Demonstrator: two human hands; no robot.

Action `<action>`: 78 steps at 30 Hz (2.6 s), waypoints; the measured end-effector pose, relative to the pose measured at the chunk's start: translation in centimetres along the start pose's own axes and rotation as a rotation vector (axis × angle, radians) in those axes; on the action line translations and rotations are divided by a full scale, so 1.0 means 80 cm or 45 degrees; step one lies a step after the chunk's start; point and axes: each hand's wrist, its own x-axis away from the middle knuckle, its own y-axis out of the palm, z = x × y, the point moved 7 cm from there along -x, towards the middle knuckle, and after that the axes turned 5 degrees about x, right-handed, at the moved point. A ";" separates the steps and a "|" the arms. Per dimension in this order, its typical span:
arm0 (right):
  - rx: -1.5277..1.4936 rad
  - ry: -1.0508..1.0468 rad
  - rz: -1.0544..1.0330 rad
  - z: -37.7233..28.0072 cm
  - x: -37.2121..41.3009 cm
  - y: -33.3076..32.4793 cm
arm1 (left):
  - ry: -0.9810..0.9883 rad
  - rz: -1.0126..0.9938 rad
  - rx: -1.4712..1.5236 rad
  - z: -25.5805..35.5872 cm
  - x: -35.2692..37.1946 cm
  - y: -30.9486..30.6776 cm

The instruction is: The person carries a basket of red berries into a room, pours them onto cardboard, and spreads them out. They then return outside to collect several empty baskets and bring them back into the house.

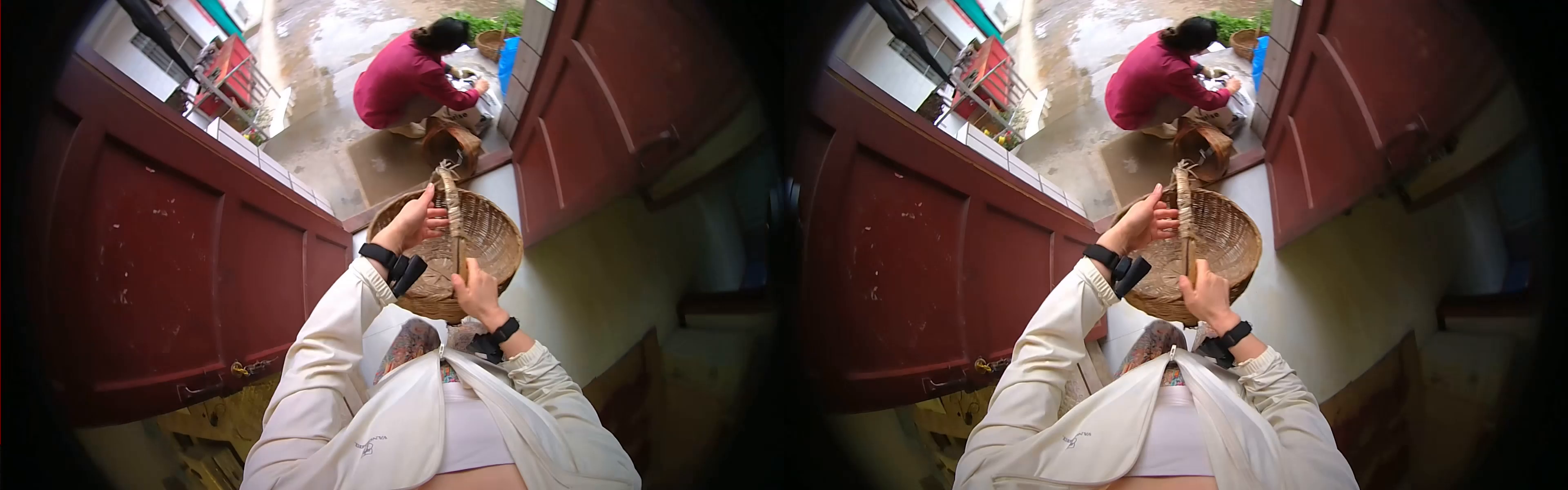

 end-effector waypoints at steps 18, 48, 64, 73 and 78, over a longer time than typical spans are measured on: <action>-1.157 1.073 0.162 0.198 -0.250 0.017 | 0.557 0.645 0.232 0.187 -0.121 -0.324; -0.971 1.881 -0.279 0.506 -0.816 0.428 | 0.654 1.548 0.519 0.369 -0.281 -0.499; -0.853 1.128 -0.140 0.643 -0.847 0.474 | 0.486 1.571 0.498 0.360 -0.323 -0.556; -1.048 1.588 -0.116 0.448 -0.728 0.300 | 0.637 1.570 0.510 0.498 -0.266 -0.532; -1.183 1.728 0.131 0.403 -0.667 0.180 | 0.779 1.472 0.613 0.548 -0.232 -0.535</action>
